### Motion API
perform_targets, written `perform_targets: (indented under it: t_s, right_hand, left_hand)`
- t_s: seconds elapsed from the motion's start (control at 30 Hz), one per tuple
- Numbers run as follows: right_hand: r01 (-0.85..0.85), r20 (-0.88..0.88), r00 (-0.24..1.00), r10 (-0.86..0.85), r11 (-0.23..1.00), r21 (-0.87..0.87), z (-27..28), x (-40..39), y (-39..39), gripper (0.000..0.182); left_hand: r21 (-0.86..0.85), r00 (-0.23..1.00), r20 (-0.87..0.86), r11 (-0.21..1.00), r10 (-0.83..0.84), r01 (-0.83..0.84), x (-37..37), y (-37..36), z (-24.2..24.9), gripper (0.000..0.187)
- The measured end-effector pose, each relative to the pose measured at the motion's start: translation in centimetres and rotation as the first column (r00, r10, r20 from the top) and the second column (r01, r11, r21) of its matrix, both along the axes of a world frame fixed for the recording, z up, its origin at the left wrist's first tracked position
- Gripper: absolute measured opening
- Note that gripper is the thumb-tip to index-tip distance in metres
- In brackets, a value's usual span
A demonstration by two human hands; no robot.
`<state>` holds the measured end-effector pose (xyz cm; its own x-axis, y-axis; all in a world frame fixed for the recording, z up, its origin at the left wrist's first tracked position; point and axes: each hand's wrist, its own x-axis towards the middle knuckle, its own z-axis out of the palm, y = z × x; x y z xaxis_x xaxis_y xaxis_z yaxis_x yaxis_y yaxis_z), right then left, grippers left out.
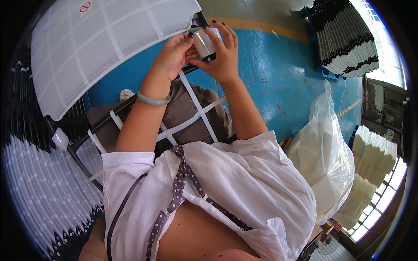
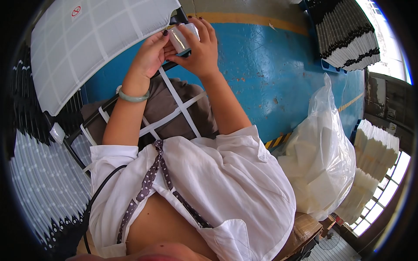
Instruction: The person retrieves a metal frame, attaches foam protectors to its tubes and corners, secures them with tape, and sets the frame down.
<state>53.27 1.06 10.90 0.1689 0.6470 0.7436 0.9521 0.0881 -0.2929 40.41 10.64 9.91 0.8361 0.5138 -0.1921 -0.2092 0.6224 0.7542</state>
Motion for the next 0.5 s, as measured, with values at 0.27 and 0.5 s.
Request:
perform_targets:
  t_s: [0.27, 0.5]
  right_hand:
    - [0.055, -0.299, 0.954, 0.026, 0.965, 0.258, -0.4, 0.1, 0.4, 0.041]
    - [0.201, -0.648, 0.757, -0.083, 0.973, 0.109, -0.4, 0.7, 1.4, 0.032]
  left_hand:
    - [0.062, 0.993, -0.109, 0.998, 0.034, -0.027, -0.1, 0.3, 0.6, 0.030]
    - [0.096, 0.983, -0.182, 0.995, 0.035, -0.018, -0.4, 0.4, 1.0, 0.027]
